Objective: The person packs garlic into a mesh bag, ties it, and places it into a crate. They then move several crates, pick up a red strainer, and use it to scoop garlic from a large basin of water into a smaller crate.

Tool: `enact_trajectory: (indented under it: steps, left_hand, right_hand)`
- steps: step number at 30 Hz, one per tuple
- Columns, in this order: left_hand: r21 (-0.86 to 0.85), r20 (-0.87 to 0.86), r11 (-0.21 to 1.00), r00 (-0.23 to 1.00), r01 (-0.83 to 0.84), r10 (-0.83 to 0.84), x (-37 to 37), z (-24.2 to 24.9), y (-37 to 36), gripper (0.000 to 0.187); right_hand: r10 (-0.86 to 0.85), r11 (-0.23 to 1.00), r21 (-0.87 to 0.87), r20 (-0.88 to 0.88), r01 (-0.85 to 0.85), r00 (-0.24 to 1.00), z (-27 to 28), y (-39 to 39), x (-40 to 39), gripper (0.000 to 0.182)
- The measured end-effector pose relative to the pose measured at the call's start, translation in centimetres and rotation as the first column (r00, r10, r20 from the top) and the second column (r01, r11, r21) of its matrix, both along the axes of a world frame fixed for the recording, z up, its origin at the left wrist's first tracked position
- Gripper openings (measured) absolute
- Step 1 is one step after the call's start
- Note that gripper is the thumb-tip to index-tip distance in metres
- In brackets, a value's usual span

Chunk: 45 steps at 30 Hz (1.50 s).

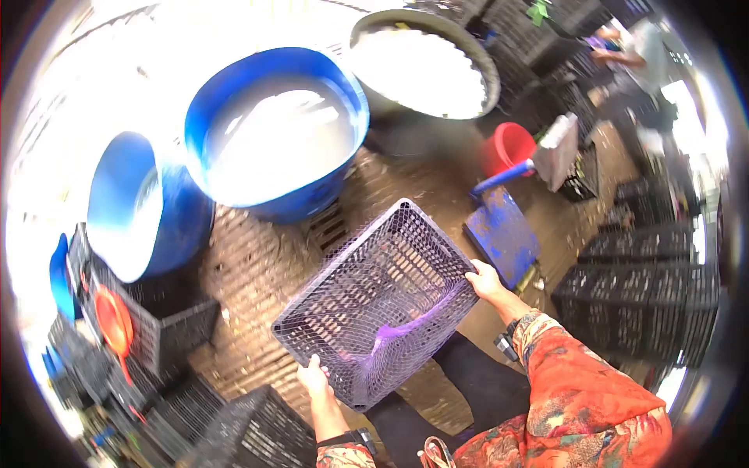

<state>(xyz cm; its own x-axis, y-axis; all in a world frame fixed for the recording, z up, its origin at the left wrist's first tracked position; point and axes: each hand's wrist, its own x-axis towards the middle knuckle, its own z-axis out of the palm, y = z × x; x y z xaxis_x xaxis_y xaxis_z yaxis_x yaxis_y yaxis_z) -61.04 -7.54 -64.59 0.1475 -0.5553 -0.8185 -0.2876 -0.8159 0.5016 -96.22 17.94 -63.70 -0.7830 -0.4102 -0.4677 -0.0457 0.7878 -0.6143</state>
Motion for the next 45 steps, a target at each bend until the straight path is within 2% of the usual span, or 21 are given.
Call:
enact_trajectory:
  steps: [5, 7, 8, 11, 12, 16, 18, 20, 25, 27, 29, 31, 33, 35, 37, 38, 40, 41, 42, 43, 45]
  left_hand:
    - [0.021, -0.105, 0.944, 0.939, 0.330, -0.326, -5.8, -0.8, -4.4, 0.012]
    - [0.073, -0.100, 0.898, 0.899, 0.434, -0.426, -10.5, 4.8, -5.5, 0.021]
    - [-0.110, -0.007, 0.793, 0.798, 0.599, -0.603, -8.8, 0.2, -5.6, 0.029]
    - [-0.241, 0.266, 0.591, 0.638, 0.770, -0.723, -9.9, -2.7, -6.1, 0.041]
    - [-0.107, 0.092, 0.638, 0.646, 0.763, -0.758, -11.9, 0.9, -6.9, 0.043]
    - [-0.119, 0.183, 0.484, 0.499, 0.867, -0.847, -14.8, -0.4, -6.8, 0.049]
    - [-0.102, 0.109, 0.454, 0.463, 0.885, -0.880, -17.9, 0.6, -6.2, 0.048]
    - [-0.119, 0.118, 0.240, 0.254, 0.964, -0.960, -20.8, 1.7, -6.7, 0.054]
    - [-0.477, 0.254, 0.227, 0.381, 0.849, -0.889, -18.4, -0.2, -11.3, 0.074]
    - [-0.297, -0.062, 0.496, 0.502, 0.816, -0.863, -12.0, -1.8, -15.5, 0.069]
    - [-0.229, 0.279, 0.407, 0.460, 0.884, -0.843, -4.4, 0.1, -20.5, 0.062]
    - [-0.229, 0.401, 0.649, 0.678, 0.726, -0.617, 5.6, 0.2, -25.2, 0.054]
    - [-0.125, 0.798, 0.618, 0.449, 0.777, -0.403, 16.0, 1.0, -30.6, 0.057]
    - [-0.075, 0.962, 0.627, 0.222, 0.775, -0.160, 24.8, 2.0, -35.6, 0.060]
    - [-0.049, 0.873, 0.749, 0.393, 0.661, -0.289, 23.0, 6.1, -39.9, 0.066]
    - [-0.036, 0.982, 0.557, 0.134, 0.829, -0.136, 26.2, 4.0, -42.6, 0.071]
    - [0.026, 0.984, 0.590, 0.084, 0.807, -0.159, 24.2, 3.2, -45.8, 0.077]
    - [0.063, 0.974, 0.568, 0.073, 0.820, -0.213, 23.6, 2.4, -47.4, 0.077]
    - [0.073, 0.969, 0.532, 0.066, 0.844, -0.238, 24.7, 1.0, -49.3, 0.067]
    - [0.194, 0.898, 0.510, 0.057, 0.838, -0.435, 25.2, 0.8, -51.6, 0.054]
    - [-0.005, 0.900, 0.505, 0.224, 0.863, -0.374, 25.6, 0.4, -53.1, 0.038]
  right_hand:
    - [-0.240, 0.956, 0.138, -0.142, 0.260, 0.960, -0.7, 7.4, 3.4, 0.036]
    - [-0.279, 0.923, 0.221, -0.179, 0.314, 0.944, 1.7, 8.9, 5.9, 0.043]
    - [-0.367, 0.899, 0.239, -0.040, 0.366, 0.929, 5.6, 6.5, 6.5, 0.039]
    - [-0.572, 0.793, -0.143, 0.161, 0.593, 0.804, 4.1, 9.2, 9.6, 0.027]
    - [-0.625, 0.748, -0.146, 0.174, 0.647, 0.761, 3.7, 10.2, 9.9, 0.027]
    - [-0.713, 0.701, 0.048, 0.057, 0.711, 0.699, 1.8, 14.8, 10.8, 0.045]
    - [-0.733, 0.644, -0.109, 0.195, 0.758, 0.651, 1.2, 16.7, 10.8, 0.043]
    - [-0.772, 0.579, -0.143, 0.219, 0.803, 0.596, 0.6, 17.4, 10.9, 0.037]
    - [-0.817, 0.544, -0.069, 0.184, 0.836, 0.547, -2.6, 18.5, 10.2, 0.031]
    - [-0.866, 0.498, 0.020, 0.060, 0.867, 0.496, -5.1, 18.6, 10.3, 0.036]
    - [-0.871, 0.478, 0.022, 0.140, 0.878, 0.470, -8.1, 19.7, 11.9, 0.041]
    - [-0.851, 0.488, 0.191, -0.110, 0.852, 0.513, -10.5, 19.5, 14.0, 0.043]
    - [-0.839, 0.485, 0.280, -0.119, 0.829, 0.531, -12.1, 20.5, 17.0, 0.043]
    - [-0.829, 0.471, 0.359, -0.132, 0.806, 0.544, -14.4, 21.6, 19.9, 0.044]
    - [-0.950, 0.302, 0.169, 0.129, 0.938, 0.283, -15.3, 23.1, 23.3, 0.048]
    - [-0.985, 0.164, 0.357, 0.012, 0.920, 0.171, -12.1, 17.7, 23.2, 0.053]
    - [-0.960, 0.195, 0.497, -0.080, 0.846, 0.268, -8.4, 9.5, 23.4, 0.052]
    - [-0.875, 0.482, 0.199, 0.164, 0.853, 0.456, -12.5, 15.5, 25.5, 0.050]
    - [-0.842, 0.537, 0.219, 0.079, 0.814, 0.534, -12.4, 12.5, 25.4, 0.027]
    - [-0.833, 0.551, 0.286, 0.127, 0.784, 0.539, -6.4, -1.2, 24.1, 0.030]
    - [-0.614, 0.745, 0.065, 0.456, 0.664, 0.644, -0.6, -17.3, 23.1, 0.033]
